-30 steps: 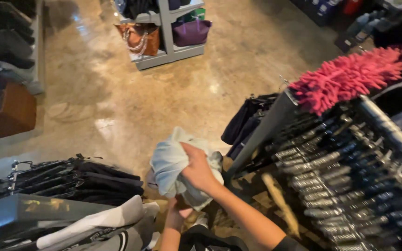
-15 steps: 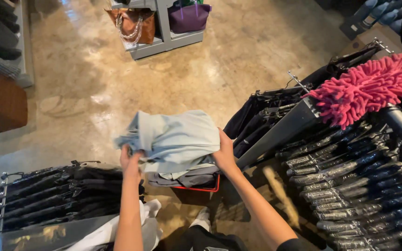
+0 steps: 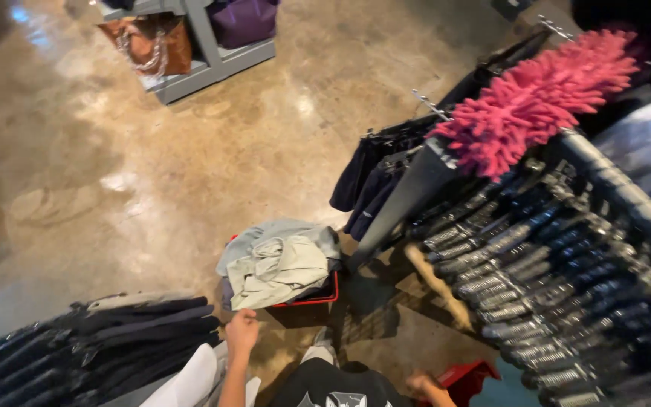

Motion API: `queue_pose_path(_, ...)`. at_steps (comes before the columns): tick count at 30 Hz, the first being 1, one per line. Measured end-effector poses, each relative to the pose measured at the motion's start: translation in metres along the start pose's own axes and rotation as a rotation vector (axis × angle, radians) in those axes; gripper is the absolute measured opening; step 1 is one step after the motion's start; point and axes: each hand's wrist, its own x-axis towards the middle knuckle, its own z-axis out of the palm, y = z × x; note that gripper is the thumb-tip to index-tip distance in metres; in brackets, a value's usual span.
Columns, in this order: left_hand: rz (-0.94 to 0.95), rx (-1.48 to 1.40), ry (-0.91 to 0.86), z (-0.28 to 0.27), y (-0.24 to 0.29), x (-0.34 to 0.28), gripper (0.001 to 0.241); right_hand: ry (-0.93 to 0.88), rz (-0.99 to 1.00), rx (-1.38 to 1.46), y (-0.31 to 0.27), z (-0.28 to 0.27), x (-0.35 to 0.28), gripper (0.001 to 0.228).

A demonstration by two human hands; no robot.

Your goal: The person browses a clothing rack in a store, removing various shirts and tops from hangers and placing them into a red shopping basket. The person handles items of different colors, including gray, light blue, pink, and brown, repeatedly moving between the rack and the basket.

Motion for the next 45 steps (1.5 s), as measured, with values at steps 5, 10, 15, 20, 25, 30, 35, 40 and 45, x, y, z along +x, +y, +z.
queue_pose_path(5,0.149,0.104,-0.283,0.054,0.071,-0.039,0.022,0.244,-0.599,0.895,0.129,0.060,-0.003,0.033)
queue_pose_path(10,0.383,0.250,-0.699,0.117,0.177,-0.144,0.019,1.047,-0.096,1.154,0.111,0.125,-0.005,0.025)
queue_pose_path(15,0.566,0.152,-1.211,0.170,0.277,-0.297,0.023,1.230,0.046,1.354,0.031,0.149,-0.145,0.038)
queue_pose_path(20,0.669,-0.011,-1.461,0.185,0.366,-0.461,0.036,1.300,-0.042,1.446,0.089,0.258,-0.114,0.027)
queue_pose_path(25,0.617,-0.067,-1.584,0.190,0.421,-0.575,0.050,1.352,-0.054,1.284,0.070,0.288,-0.185,0.029)
queue_pose_path(30,0.923,-0.115,-1.350,0.221,0.422,-0.621,0.056,1.231,-0.100,1.254,0.051,0.280,-0.265,0.024)
queue_pose_path(35,0.955,-0.226,-1.192,0.207,0.420,-0.595,0.045,1.306,-0.036,0.673,-0.019,0.215,-0.450,0.021)
queue_pose_path(40,0.858,-0.314,-1.096,0.194,0.411,-0.545,0.038,1.704,0.086,0.382,-0.021,0.143,-0.531,0.013)
queue_pose_path(45,0.466,-0.711,-1.192,0.215,0.387,-0.498,0.040,1.751,0.783,-0.215,0.056,0.072,-0.508,0.019)
